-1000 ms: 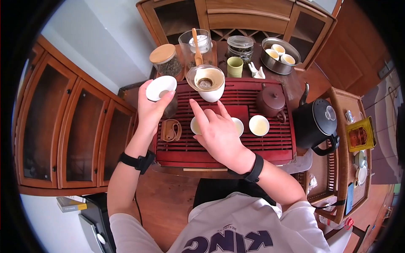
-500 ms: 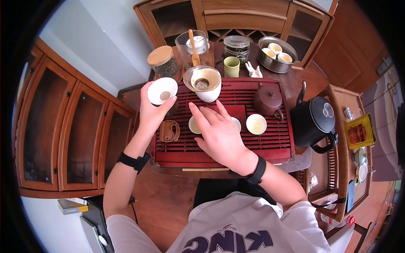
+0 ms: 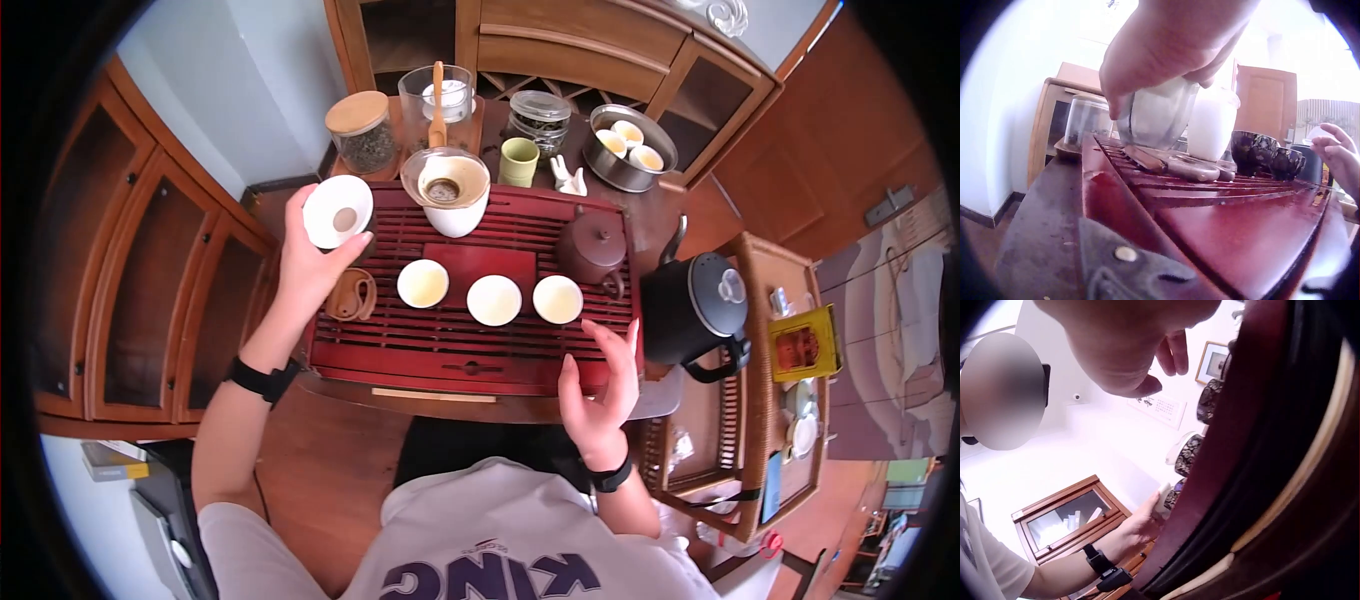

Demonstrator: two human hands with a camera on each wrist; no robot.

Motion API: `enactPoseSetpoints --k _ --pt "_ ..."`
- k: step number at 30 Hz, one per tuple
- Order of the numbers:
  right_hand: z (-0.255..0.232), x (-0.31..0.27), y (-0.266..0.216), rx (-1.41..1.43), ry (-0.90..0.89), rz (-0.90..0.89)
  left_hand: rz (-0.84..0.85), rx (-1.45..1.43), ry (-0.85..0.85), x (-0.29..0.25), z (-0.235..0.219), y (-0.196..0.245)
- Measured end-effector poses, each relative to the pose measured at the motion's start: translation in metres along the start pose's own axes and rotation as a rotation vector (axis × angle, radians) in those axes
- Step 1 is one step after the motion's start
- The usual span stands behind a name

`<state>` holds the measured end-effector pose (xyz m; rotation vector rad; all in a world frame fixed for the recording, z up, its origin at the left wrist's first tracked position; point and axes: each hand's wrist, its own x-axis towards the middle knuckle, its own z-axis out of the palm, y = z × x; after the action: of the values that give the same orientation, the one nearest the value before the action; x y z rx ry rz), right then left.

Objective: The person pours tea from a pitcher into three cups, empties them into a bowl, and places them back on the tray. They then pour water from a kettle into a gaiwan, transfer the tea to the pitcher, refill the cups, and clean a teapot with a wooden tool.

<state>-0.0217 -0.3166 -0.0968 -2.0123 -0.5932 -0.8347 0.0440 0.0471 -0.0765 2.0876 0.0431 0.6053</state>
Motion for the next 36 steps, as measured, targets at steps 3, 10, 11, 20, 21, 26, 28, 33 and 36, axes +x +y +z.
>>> enactPoseSetpoints --k 3,10,11,20,21,26,28,33,36 --pt "-0.006 -0.01 0.007 -0.048 0.016 0.036 -0.01 -0.004 -0.043 -0.003 -0.003 0.008" --pt "-0.007 -0.01 0.012 -0.079 -0.054 0.115 0.066 0.193 0.114 -0.029 -0.005 0.051" --pt "-0.005 -0.011 0.013 -0.082 -0.063 0.117 0.161 0.248 0.077 -0.04 -0.006 0.074" --pt "-0.004 0.008 0.011 0.06 -0.218 0.344 0.033 0.108 -0.298 -0.087 0.031 0.094" --pt "-0.002 0.012 0.012 0.065 -0.241 0.318 0.029 0.1 -0.3 -0.084 0.035 0.09" --pt "0.017 0.022 0.015 0.09 -0.244 0.301 -0.192 -0.105 -0.299 -0.072 0.052 0.072" --pt "0.024 0.021 0.017 0.054 -0.213 0.268 -0.201 -0.131 -0.302 -0.072 0.058 0.063" --pt "0.027 0.022 0.018 0.075 -0.208 0.347 -0.19 -0.073 -0.208 -0.078 0.065 0.058" --pt "0.028 0.025 0.017 0.019 -0.235 0.372 -0.253 -0.224 -0.179 -0.08 0.067 0.053"
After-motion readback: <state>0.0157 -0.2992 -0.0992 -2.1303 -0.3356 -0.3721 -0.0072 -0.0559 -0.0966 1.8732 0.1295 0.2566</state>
